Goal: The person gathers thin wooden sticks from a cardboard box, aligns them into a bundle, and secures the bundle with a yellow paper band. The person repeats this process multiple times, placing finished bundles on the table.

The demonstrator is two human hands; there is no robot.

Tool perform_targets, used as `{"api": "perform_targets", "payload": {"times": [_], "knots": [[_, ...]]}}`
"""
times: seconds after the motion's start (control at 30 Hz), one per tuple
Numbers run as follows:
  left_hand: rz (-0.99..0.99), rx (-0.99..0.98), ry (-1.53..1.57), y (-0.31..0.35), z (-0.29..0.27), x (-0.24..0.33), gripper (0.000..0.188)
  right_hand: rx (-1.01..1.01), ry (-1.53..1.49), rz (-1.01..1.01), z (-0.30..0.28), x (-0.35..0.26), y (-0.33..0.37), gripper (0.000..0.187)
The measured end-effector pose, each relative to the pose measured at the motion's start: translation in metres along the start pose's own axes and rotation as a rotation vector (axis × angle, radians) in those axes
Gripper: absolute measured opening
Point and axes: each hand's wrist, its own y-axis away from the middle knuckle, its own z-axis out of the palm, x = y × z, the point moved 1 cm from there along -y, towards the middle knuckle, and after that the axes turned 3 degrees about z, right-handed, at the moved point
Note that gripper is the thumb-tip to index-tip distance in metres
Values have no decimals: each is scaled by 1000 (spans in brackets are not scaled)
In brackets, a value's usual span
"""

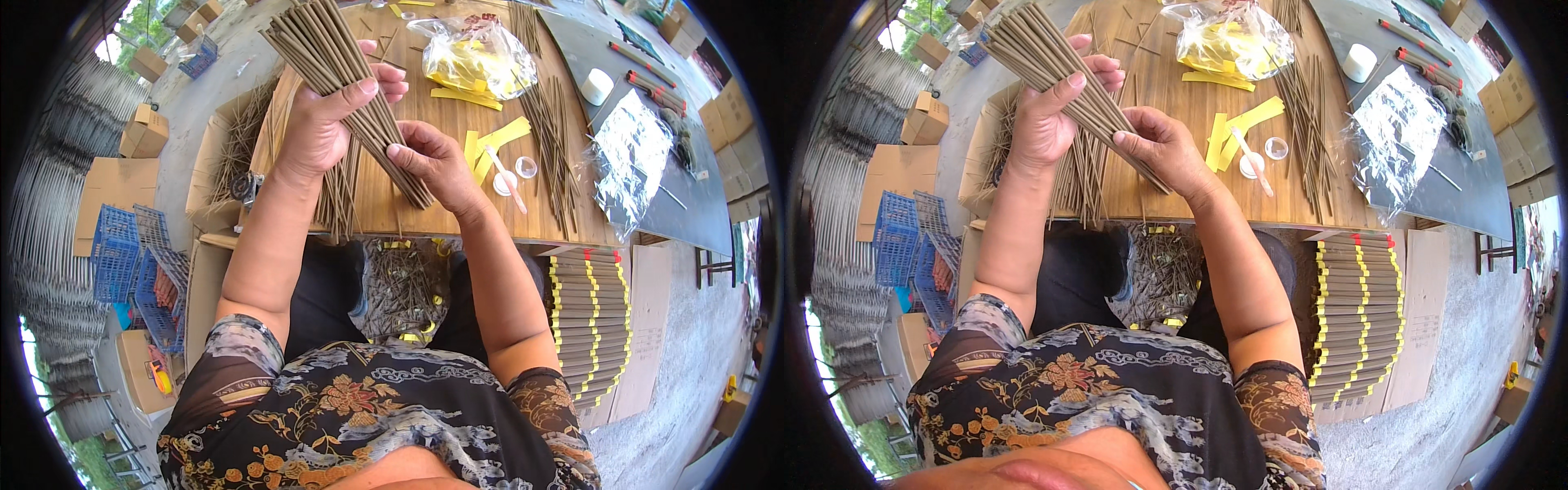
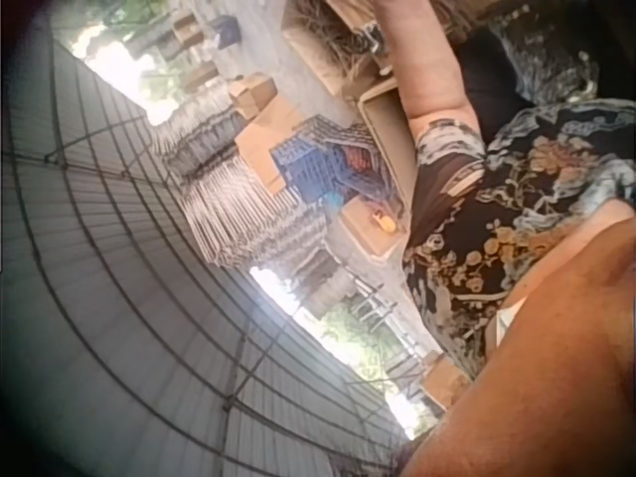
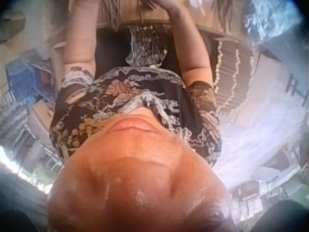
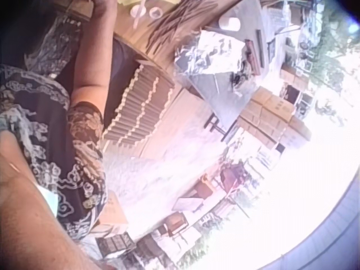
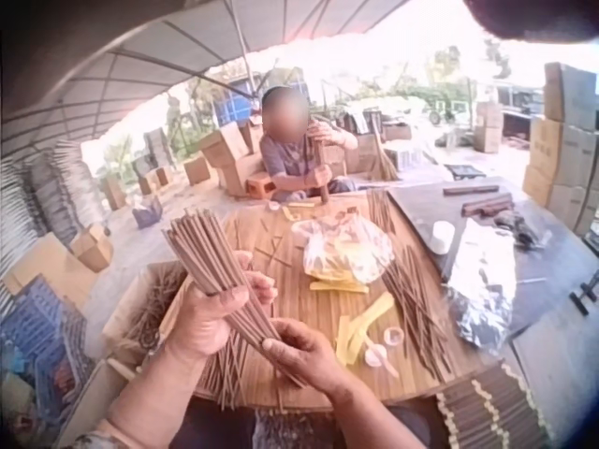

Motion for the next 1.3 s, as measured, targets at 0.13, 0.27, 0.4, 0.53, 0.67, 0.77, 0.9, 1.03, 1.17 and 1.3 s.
{"api": "perform_targets", "payload": {"times": [0.13, 0.27, 0.4, 0.53, 0.67, 0.77, 0.9, 1.03, 1.17, 1.3], "knots": [[-27, -12, 20, -1, 4, 2, 39, 78, 0, -10, -1, 4, 1, 26], [-17, 25, -32, -1, 2, 1, 33, 265, 318, -397, 1, 13, -2, 16], [38, 92, -125, 1, 2, -3, 32, 350, 757, -646, 3, 10, 5, 14], [51, 148, -158, 5, 10, -1, 34, 415, 894, -679, 10, 3, 10, 13], [90, 191, -139, 6, 12, -1, 30, 428, 973, -752, 15, -2, 11, 18], [92, 238, -140, 7, 11, -3, 30, 414, 991, -779, 18, -2, 12, 23], [71, 234, -154, 11, 13, -1, 33, 418, 1013, -797, 26, -5, 11, 28], [72, 231, -130, 12, 16, -1, 32, 423, 1067, -814, 26, -7, 9, 30], [93, 249, -127, 14, 15, -1, 29, 400, 1134, -814, 27, -13, 15, 28], [101, 223, -162, 13, 15, -1, 31, 372, 1183, -772, 24, -18, 19, 26]]}}
